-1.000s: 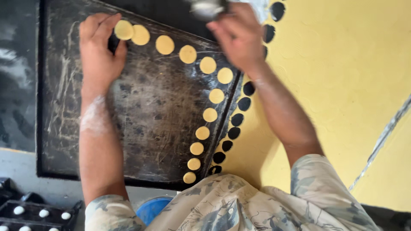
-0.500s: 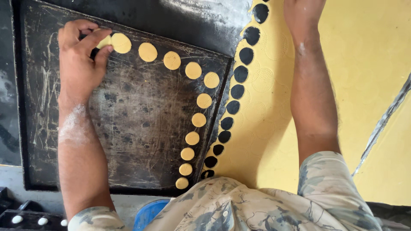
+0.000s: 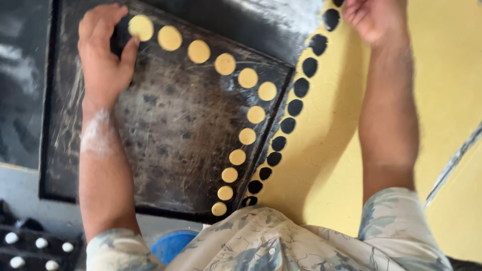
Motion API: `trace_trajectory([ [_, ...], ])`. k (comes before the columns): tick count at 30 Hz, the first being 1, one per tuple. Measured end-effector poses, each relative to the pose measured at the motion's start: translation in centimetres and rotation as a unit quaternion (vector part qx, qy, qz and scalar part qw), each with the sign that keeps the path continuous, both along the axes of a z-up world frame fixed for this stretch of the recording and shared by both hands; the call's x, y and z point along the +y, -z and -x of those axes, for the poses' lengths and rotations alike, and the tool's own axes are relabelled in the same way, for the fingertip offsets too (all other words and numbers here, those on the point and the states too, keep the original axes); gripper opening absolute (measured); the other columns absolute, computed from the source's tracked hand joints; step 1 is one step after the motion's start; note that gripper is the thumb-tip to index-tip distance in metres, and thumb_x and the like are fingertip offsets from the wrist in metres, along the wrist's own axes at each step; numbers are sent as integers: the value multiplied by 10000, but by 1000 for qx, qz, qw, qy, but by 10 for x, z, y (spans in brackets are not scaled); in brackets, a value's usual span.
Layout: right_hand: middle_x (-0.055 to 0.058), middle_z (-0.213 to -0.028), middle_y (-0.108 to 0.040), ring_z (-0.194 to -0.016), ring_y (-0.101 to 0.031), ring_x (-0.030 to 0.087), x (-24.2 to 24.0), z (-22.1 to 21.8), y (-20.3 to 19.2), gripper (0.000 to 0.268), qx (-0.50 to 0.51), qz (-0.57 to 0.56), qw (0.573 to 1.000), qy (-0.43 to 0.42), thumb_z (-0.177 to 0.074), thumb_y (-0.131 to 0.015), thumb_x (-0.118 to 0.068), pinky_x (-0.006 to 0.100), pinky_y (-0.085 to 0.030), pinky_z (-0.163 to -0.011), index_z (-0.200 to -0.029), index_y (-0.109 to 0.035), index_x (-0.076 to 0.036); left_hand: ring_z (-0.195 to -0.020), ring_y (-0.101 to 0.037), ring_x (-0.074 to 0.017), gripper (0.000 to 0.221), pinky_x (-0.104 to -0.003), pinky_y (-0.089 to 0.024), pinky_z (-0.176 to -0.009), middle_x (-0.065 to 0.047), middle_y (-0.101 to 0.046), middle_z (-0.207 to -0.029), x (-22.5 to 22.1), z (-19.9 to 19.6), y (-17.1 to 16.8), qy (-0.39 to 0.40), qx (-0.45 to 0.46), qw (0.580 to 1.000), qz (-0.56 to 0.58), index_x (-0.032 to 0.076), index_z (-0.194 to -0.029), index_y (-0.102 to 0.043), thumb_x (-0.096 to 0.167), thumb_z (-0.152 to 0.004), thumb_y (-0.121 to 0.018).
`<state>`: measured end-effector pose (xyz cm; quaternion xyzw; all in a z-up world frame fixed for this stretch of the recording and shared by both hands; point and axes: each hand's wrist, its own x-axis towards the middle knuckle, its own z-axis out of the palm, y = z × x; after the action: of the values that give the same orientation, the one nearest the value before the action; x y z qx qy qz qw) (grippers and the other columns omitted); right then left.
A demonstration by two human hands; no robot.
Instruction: The person uses a circular metal cutter to press out dough rounds from a large yellow sheet and places them one by one onto a dark baking tray.
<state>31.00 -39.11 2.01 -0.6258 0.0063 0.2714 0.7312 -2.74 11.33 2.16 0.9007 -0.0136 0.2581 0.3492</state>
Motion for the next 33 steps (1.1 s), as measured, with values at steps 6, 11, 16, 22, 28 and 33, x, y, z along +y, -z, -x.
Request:
trace_trajectory([
  [6, 170, -996, -770, -799, -720, 143, 203, 153, -24, 123, -101, -85, 976, -174, -1057, -689, -78, 287, -594, -744, -1133, -689, 19, -1279, -545, -491, 473, -528, -459, -1097, -267, -611, -1320, 36, 3, 42, -76, -7, 997, -22, -35, -1338, -586, 11, -915, -792],
  [11, 40, -915, -718, -806, -618, 167, 338, 209, -5, 135, -584, 59, 785, -196, -1006, -789, -137, 363, -498, -743, -1118, -775, -62, -1142, -586, -467, 465, -515, -487, -988, -262, -618, -1217, 50, 11, 64, -127, 60, 988, 68, -15, -1268, -583, 74, -885, -831],
  [16, 15, -1117, -654, -1132, -582, 247, 374, 203, -8, 166, -785, 135, 593, -119, -947, -873, -173, 474, -399, -938, -1049, -753, -120, -1199, -550, -489, 536, -520, -464, -1023, -271, -599, -1286, 50, 0, 66, -105, -4, 994, 6, -9, -1336, -566, 69, -879, -834],
  [22, 156, -1082, -686, -1050, -630, 343, 249, 227, -39, 212, -673, 187, 709, -98, -962, -872, -119, 461, -464, -906, -1032, -718, 10, -1220, -544, -467, 470, -515, -457, -1046, -242, -605, -1290, 48, -18, 73, -151, 48, 987, -9, 24, -1324, -592, 145, -966, -870],
  [28, 154, -990, -676, -865, -631, 258, 107, 283, -50, 129, -528, 266, 805, -47, -980, -772, -42, 350, -494, -725, -1008, -698, 60, -1272, -523, -453, 582, -505, -437, -1076, -230, -573, -1390, 26, 4, 33, -130, -18, 991, -8, 6, -1418, -561, 75, -913, -840],
  [33, 87, -938, -694, -770, -624, 79, 14, 363, -31, 98, -328, 219, 919, 24, -1009, -670, -11, 228, -480, -654, -1070, -711, 54, -1287, -566, -395, 483, -493, -425, -1072, -181, -617, -1395, -62, 94, -10, -80, 11, 997, 7, 36, -1367, -601, 59, -924, -790],
])
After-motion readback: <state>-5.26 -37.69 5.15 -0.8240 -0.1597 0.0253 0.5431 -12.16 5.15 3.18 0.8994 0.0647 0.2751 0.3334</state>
